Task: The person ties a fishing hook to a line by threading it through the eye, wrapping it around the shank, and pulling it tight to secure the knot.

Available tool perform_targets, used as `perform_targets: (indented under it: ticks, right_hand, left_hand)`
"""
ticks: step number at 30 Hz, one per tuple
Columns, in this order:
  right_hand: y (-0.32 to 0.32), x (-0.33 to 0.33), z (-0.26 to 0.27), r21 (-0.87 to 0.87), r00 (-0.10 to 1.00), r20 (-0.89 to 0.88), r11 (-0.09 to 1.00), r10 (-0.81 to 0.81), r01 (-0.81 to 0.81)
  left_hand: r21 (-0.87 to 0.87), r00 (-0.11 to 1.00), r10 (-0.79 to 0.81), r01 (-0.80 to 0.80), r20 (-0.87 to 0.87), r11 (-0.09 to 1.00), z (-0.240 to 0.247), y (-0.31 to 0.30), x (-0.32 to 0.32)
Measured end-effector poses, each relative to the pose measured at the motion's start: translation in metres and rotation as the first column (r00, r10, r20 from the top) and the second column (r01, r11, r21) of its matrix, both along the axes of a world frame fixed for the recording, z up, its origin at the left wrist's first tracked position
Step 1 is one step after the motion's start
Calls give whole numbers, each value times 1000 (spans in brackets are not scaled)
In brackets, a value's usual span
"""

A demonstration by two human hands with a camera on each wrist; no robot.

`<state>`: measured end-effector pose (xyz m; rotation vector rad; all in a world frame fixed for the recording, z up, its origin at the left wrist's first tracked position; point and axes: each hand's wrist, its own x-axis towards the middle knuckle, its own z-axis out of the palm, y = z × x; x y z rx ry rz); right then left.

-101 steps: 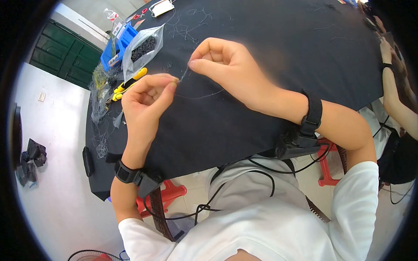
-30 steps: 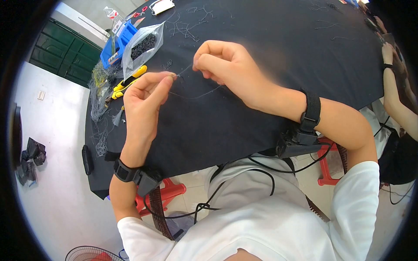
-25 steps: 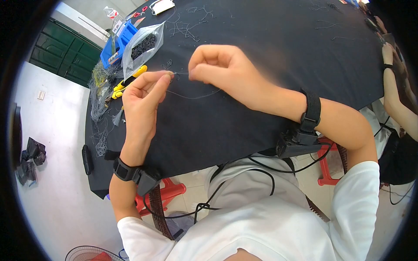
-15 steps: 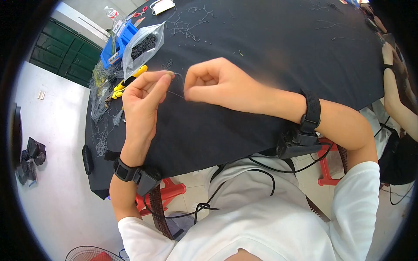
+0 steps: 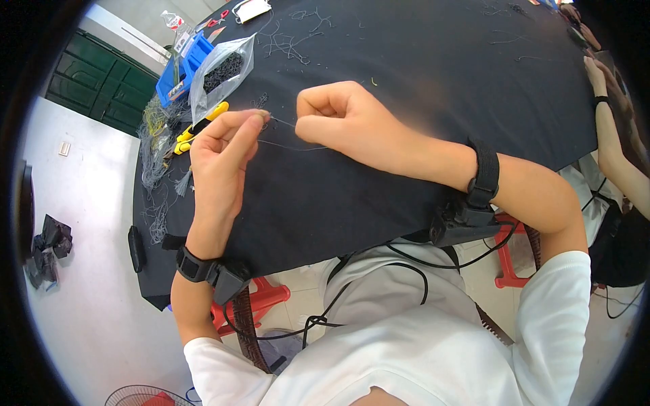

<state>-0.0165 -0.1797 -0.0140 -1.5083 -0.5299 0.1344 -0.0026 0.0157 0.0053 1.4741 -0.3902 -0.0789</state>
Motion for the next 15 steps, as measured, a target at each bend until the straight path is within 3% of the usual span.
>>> perform_targets:
  ticks: [10,15]
  right_hand:
    - [3,-1,-1,141,994,86,987,65,-77]
    - [4,-3,2,-92,980,-65,977,185,-191]
  left_hand:
    - [44,1000,-5,4,18,999,0,0,-1]
    - [28,1000,-18,18,10,999,0,0,-1]
